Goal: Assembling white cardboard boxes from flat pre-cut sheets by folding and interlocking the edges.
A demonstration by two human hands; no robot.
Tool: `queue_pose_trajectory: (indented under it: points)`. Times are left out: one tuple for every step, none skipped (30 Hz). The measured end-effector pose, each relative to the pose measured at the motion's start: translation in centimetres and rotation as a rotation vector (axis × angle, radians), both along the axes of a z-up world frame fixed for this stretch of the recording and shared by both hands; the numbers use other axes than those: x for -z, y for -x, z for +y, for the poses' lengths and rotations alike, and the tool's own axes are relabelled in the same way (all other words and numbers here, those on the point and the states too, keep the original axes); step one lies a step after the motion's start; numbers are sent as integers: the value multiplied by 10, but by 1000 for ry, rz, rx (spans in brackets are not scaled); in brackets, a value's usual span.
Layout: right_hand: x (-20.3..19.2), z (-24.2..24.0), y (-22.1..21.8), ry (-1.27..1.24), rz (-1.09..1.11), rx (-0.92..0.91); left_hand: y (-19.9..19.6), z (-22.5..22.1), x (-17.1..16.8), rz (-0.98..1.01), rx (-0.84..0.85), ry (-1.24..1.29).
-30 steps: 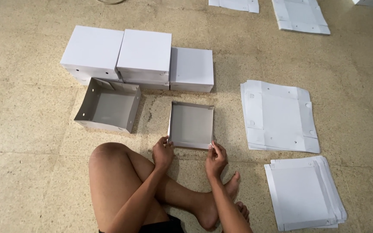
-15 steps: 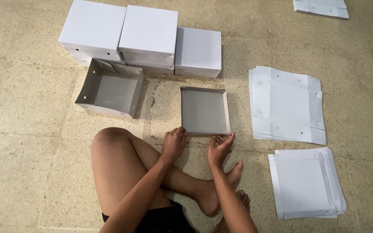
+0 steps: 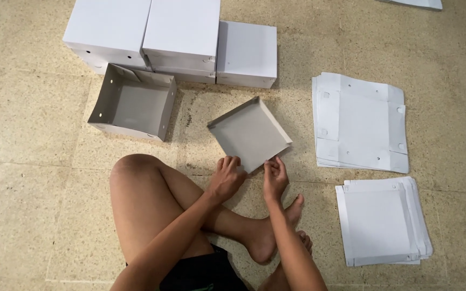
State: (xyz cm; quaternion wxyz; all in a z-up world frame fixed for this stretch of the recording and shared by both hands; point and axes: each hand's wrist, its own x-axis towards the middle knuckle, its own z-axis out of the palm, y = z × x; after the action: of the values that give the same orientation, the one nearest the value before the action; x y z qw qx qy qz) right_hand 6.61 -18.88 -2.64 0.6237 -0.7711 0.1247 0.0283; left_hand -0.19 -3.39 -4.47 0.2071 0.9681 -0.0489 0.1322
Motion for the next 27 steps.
queue_pose_trajectory:
  points:
    - [-3, 1, 3, 83, -46, -69, 0, -4, -1, -24, 47, 6]
    - [-4, 2, 6, 167, -91, -138, 0, -6, -1, -47, 94, 13]
    - [-5, 2, 7, 177, -81, -135, -2, -10, -1, -39, 98, 24]
    - [-4, 3, 9, 229, -113, -167, -3, -12, 0, -37, 99, 78]
    - [-3, 4, 10, 282, -143, -209, -3, -14, 2, -34, 92, 135]
    - [-3, 3, 10, 294, -131, -216, -4, -15, -2, -23, 87, 149]
    - [-2, 1, 10, 303, -136, -235, -6, -17, -5, -9, 62, 190]
    - [-2, 0, 10, 313, -141, -255, -8, -18, -9, 4, 36, 231]
    - [-2, -1, 12, 328, -133, -265, -9, -21, -7, 11, 28, 247]
    - [-3, -2, 14, 337, -105, -268, -10, -24, -6, 32, 11, 285]
    - [-4, 1, 11, 342, -89, -269, -16, -23, -6, 44, -5, 317]
    - [-7, 0, 12, 352, -90, -276, -17, -26, -9, 41, -12, 327]
    - [-9, 1, 12, 336, -32, -259, -18, -27, -12, 54, -16, 341]
    - [-12, 2, 12, 321, 27, -241, -19, -28, -16, 68, -20, 355]
    - [-18, 3, 11, 326, 26, -250, -20, -29, -17, 66, -29, 360]
    - [-24, 3, 9, 277, 101, -239, -21, -30, -17, 76, -27, 379]
    - [-30, 4, 9, 227, 177, -228, -21, -31, -18, 87, -24, 397]
    - [-30, 2, 6, 231, 177, -236, -22, -27, -27, 86, -33, 401]
    - [-32, -2, 5, 43, 290, -202, -21, -26, -36, 108, -10, 422]
    - [-33, -6, 4, -147, 400, -165, -20, -25, -45, 130, 12, 442]
    - [-27, -17, 3, -138, 397, -169, -20, -29, -43, 125, 9, 450]
    - [-22, -28, 2, -174, 423, -156, -20, -34, -41, 150, 37, 451]
    - [-16, -39, 0, -209, 447, -145, -21, -40, -38, 172, 65, 452]
    - [-27, -37, -1, -199, 441, -151, -21, -41, -42, 164, 60, 461]
    - [-38, -34, -1, -225, 450, -111, -21, -42, -46, 169, 90, 467]
    - [-49, -31, -2, -251, 459, -70, -21, -42, -51, 174, 119, 473]
    - [-52, -28, -1, -246, 448, -72, -22, -41, -57, 163, 121, 477]
